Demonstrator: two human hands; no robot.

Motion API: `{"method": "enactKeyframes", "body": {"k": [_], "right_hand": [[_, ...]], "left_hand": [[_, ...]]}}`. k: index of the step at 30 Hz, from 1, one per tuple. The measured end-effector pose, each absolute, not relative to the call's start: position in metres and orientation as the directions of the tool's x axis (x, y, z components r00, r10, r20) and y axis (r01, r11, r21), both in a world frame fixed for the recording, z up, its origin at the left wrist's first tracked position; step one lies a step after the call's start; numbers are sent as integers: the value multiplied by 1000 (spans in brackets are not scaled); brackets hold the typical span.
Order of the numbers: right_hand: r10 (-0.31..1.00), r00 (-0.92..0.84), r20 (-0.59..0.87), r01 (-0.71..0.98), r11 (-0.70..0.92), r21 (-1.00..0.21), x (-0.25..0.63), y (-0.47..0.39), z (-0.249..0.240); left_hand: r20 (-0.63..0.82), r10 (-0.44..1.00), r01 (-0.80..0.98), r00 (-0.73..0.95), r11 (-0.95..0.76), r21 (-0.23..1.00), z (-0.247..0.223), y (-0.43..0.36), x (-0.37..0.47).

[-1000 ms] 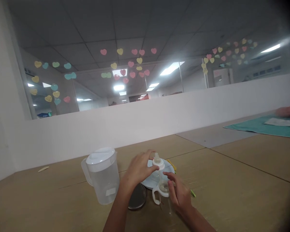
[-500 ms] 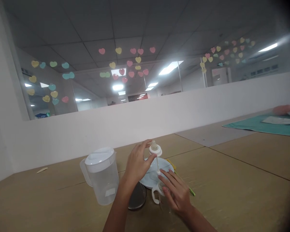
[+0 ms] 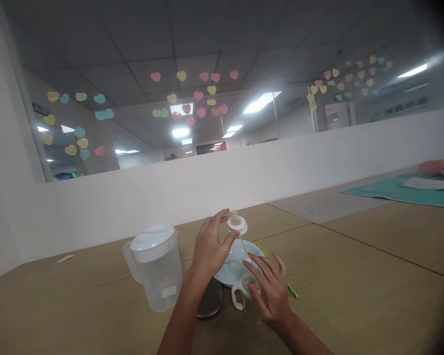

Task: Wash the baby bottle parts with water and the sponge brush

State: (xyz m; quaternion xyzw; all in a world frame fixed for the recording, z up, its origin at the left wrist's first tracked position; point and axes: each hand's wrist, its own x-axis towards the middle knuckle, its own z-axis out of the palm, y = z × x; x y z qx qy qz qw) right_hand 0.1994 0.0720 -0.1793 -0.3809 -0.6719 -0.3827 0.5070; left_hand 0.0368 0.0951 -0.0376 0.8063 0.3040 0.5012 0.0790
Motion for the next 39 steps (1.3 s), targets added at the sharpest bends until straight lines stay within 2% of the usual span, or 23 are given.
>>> {"method": "enactKeyframes", "body": {"k": [5,11,20,27,32,39], "right_hand": [[94,-109,990,901,429,58,198,76,-183],[94,60,994,876,472,-98,196,87,-195],[206,154,966,792,560,-246,199,84,-193],[269,282,921,716,580,-389,202,85,-190],[370,399,839,637,546,-544,203,89,-188],[601,436,670,560,402,-725,199,89,-185]], "left_hand": [[784,571,437,243,-786,437,-40,99,37],[802,575,466,161,-761,452,-40,104,32],[749,632,526,200,-714,462,-39,99,36],[791,585,532,177,-733,423,-38,100,34],[796,583,536,160,-729,426,-39,101,34],[766,619,569,174,-698,435,-38,99,36]]}}
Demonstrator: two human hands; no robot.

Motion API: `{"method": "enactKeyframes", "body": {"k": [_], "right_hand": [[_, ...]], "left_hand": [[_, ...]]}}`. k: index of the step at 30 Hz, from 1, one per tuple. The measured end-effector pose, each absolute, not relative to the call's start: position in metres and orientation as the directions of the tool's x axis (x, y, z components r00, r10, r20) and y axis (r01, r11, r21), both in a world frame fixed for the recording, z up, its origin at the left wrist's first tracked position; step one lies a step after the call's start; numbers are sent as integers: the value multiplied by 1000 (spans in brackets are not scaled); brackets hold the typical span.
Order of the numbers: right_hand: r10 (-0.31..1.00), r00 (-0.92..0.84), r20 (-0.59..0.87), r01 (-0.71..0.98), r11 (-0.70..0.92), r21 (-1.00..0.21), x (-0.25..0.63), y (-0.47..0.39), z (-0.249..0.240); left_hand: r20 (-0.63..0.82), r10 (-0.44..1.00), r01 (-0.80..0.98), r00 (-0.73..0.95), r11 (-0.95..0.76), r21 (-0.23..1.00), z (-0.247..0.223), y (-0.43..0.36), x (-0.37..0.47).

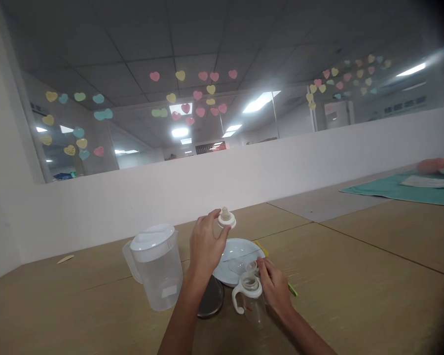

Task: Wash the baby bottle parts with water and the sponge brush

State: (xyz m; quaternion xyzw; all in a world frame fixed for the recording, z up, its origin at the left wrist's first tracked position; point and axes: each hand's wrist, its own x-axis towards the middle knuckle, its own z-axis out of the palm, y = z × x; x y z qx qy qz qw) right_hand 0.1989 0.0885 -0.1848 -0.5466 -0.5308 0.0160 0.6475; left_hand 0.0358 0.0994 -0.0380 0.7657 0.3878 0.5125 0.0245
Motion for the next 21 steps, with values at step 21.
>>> {"method": "enactKeyframes", "body": {"k": [21], "right_hand": [[846,373,380,13,405,-914,203,95,-183]], "left_hand": [[757,618,575,213,-706,415,-38,102,36]]}}
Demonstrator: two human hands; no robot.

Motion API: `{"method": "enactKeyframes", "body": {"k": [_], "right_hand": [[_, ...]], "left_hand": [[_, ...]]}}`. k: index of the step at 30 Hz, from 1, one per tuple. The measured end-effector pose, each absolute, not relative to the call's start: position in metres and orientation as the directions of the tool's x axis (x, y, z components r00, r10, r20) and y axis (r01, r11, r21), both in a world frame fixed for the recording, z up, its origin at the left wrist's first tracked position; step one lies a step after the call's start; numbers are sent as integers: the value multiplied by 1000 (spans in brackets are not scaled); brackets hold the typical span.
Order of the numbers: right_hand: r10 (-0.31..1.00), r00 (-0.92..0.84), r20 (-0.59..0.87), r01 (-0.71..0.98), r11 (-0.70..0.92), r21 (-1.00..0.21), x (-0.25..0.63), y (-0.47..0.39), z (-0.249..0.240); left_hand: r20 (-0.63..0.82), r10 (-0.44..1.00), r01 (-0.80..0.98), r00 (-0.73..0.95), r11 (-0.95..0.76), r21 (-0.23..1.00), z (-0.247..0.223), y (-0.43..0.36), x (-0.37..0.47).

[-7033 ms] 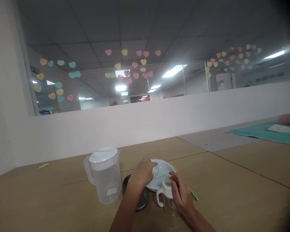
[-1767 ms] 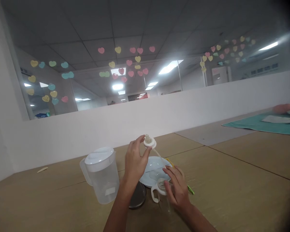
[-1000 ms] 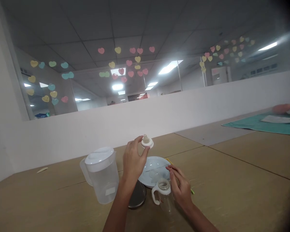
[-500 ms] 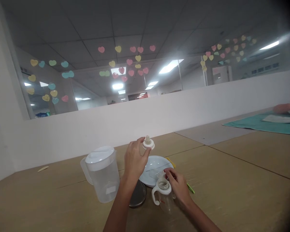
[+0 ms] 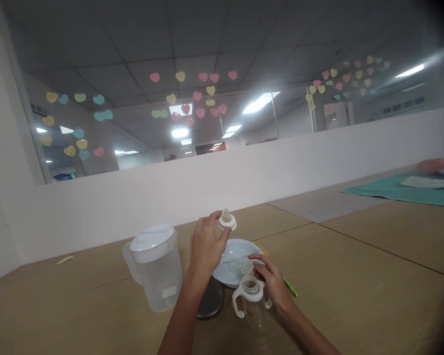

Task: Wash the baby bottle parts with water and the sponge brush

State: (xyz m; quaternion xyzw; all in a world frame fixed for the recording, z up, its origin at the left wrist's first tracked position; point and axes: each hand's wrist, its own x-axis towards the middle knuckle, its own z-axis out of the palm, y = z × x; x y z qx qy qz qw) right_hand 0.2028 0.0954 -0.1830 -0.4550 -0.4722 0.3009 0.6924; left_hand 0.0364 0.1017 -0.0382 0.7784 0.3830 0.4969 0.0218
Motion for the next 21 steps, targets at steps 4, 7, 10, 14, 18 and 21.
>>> {"method": "enactKeyframes", "body": {"k": [4,7,10,14,18,21], "right_hand": [[867,376,326,-167,410,-897,203,96,-180],[877,386,284,-283,406,-869,205,96,-176],[867,422,266,-355,428,-831,208,95,-172],[843,482,237,-440,467,-767,218,96,-173],[856,494,151,-584,455,-673,229,101,-176],[875,480,66,-692,424,-585,235,103,-175]], "left_hand": [[753,622,574,213,-703,419,-39,101,36],[741,640,574,202,-690,440,-39,101,36],[734,650,568,198,-686,455,-40,101,35],[720,661,576,209,-678,456,-39,101,35],[717,656,586,233,-684,435,-38,100,35],[732,626,573,270,-715,400,-39,99,36]]}}
